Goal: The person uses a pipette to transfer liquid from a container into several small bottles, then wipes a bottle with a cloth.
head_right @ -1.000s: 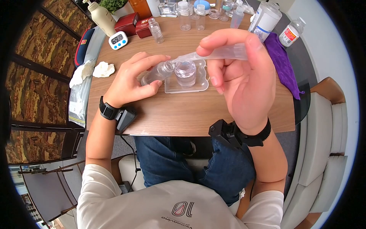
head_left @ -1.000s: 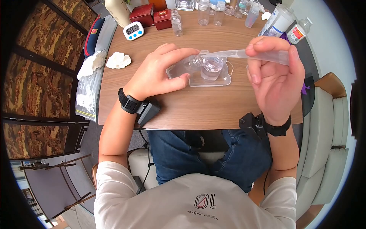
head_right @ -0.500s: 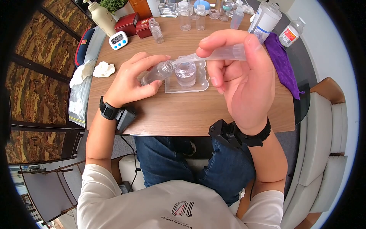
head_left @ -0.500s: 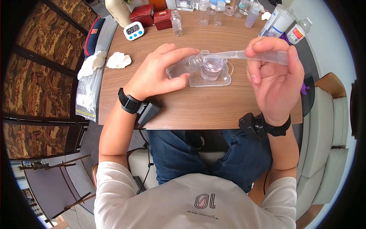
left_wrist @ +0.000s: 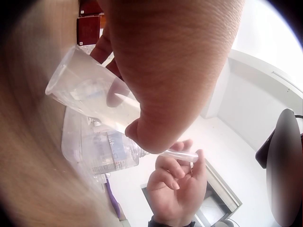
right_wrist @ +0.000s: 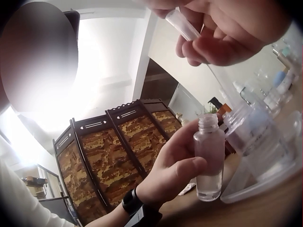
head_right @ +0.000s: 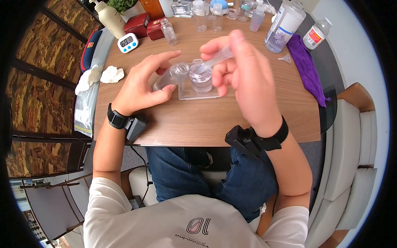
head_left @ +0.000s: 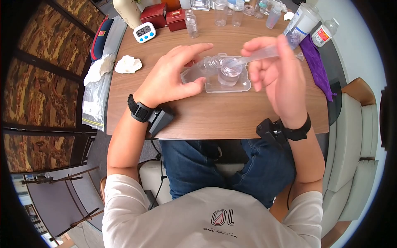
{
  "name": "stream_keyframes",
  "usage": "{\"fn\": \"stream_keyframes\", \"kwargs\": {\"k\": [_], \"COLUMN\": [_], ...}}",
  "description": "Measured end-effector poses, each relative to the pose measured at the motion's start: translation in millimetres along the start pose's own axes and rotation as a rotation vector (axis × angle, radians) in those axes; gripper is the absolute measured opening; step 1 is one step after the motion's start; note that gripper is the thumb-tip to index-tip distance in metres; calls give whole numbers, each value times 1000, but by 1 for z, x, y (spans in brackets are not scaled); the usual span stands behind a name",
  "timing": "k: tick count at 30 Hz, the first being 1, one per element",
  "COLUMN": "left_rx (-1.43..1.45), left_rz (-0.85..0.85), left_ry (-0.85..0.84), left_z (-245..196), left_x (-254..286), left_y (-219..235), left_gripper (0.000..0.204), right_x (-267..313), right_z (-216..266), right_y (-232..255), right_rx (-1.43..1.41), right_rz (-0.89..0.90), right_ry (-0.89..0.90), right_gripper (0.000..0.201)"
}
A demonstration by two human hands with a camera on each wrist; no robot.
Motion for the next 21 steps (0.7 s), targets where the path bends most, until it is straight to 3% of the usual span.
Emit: {"fn": "stream_keyframes", "kwargs": {"k": [2, 21], "left_rx": [-1, -14], "left_rz": [8, 13], "left_ry": [14, -5], "left_z": [1, 0], "left_x": [0, 0], "left_y": [0, 0], "left_gripper": [67, 66], "right_x": [-2, -3], "right_z": [-16, -22], "right_y": [-9, -16], "right_rx": [-16, -27], "right_rz": [67, 102], "right_ry": [-100, -111], "right_gripper": [58, 54]}}
Point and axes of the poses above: each hand's wrist, its own x-axis away from the middle knuckle, its own y-axis out of the back of the hand, z = x × y, the point moved 10 cm from there along -x, towards the middle knuckle, and after that the axes turned 5 degrees about -y, right-handed, at the moved point
